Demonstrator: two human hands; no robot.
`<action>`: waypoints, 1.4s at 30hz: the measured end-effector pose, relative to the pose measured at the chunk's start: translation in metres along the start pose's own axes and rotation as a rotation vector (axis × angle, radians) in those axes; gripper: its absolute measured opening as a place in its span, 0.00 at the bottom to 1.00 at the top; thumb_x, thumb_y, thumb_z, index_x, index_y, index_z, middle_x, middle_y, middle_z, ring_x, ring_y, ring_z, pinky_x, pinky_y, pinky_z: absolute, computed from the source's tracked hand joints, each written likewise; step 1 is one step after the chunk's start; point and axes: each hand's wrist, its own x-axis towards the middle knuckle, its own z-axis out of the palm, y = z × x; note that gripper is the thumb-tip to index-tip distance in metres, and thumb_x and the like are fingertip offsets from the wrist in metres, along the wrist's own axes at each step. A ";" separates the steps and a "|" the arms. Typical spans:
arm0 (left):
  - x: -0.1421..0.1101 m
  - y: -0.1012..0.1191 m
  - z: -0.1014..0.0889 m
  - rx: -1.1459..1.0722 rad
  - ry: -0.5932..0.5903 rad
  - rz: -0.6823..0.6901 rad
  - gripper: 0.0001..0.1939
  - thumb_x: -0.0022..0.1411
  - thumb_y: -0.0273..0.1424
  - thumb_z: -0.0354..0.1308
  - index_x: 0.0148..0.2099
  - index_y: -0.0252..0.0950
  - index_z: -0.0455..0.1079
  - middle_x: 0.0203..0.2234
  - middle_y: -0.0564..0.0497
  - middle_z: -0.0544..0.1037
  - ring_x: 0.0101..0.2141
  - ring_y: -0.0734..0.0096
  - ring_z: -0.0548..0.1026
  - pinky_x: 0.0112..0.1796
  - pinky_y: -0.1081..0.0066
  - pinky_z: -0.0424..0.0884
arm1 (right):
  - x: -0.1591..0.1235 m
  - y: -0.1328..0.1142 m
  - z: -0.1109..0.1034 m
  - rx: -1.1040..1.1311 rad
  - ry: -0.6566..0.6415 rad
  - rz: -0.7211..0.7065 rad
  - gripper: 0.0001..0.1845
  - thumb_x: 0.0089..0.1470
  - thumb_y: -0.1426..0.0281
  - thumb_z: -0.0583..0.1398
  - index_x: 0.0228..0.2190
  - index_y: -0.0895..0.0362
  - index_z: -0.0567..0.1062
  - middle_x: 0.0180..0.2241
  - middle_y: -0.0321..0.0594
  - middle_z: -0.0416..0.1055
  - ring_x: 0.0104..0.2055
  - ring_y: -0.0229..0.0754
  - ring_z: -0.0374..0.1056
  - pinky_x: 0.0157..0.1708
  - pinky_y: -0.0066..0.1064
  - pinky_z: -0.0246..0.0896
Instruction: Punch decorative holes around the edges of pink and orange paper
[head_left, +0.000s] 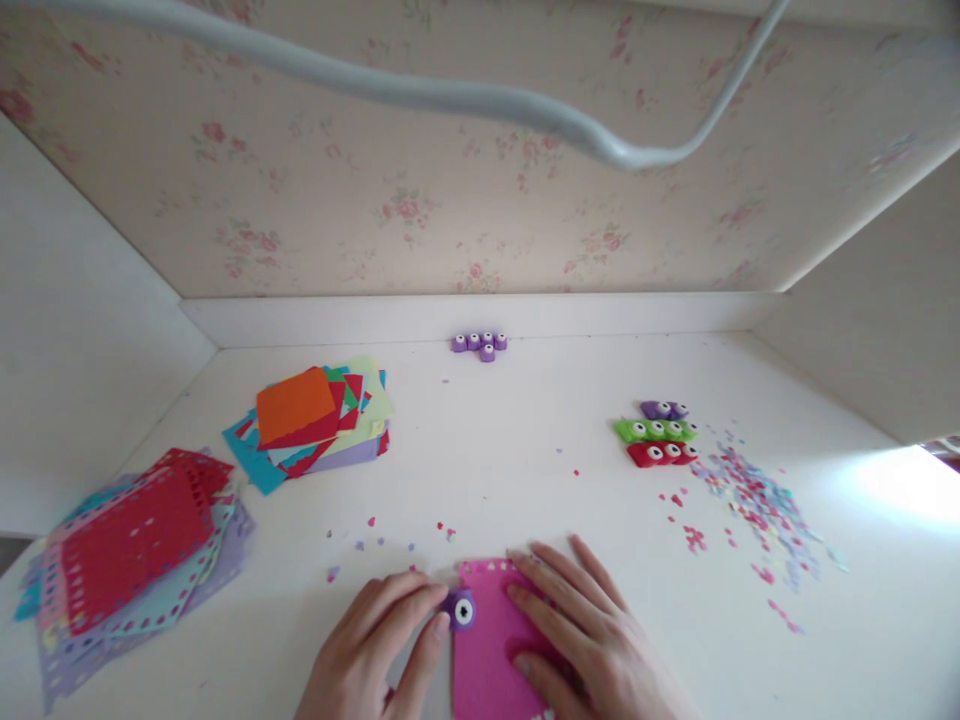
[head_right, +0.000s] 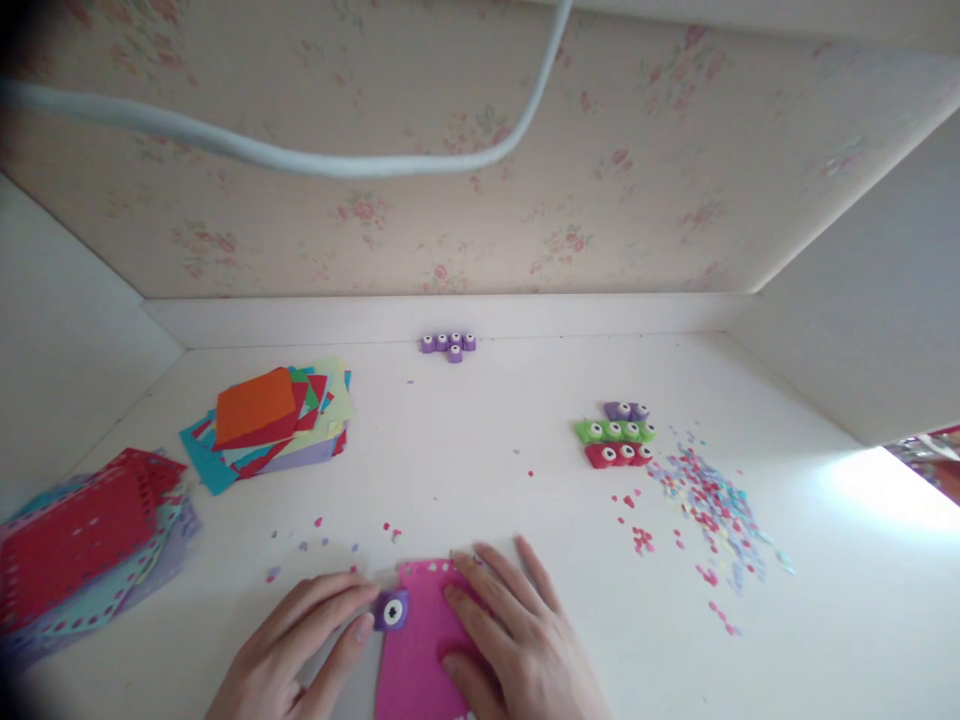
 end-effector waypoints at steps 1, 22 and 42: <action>0.001 0.001 0.000 -0.008 0.007 -0.001 0.10 0.69 0.34 0.52 0.46 0.41 0.74 0.36 0.50 0.81 0.37 0.72 0.81 0.40 0.79 0.77 | 0.000 0.001 0.000 -0.029 0.016 -0.025 0.29 0.59 0.64 0.61 0.61 0.49 0.65 0.59 0.39 0.66 0.61 0.52 0.63 0.64 0.53 0.52; 0.004 0.015 0.006 -0.185 -0.156 -0.295 0.09 0.66 0.37 0.56 0.44 0.42 0.74 0.36 0.51 0.80 0.25 0.76 0.76 0.26 0.82 0.73 | 0.003 0.002 -0.002 -0.099 0.048 -0.070 0.25 0.59 0.62 0.61 0.57 0.52 0.69 0.59 0.39 0.67 0.60 0.51 0.65 0.63 0.50 0.56; 0.050 0.022 0.006 -0.193 -0.546 -0.585 0.07 0.55 0.24 0.55 0.26 0.37 0.63 0.28 0.53 0.70 0.32 0.68 0.70 0.34 0.70 0.62 | 0.002 -0.012 -0.011 0.060 -0.077 0.147 0.25 0.60 0.64 0.60 0.58 0.47 0.68 0.60 0.38 0.66 0.63 0.51 0.60 0.65 0.55 0.48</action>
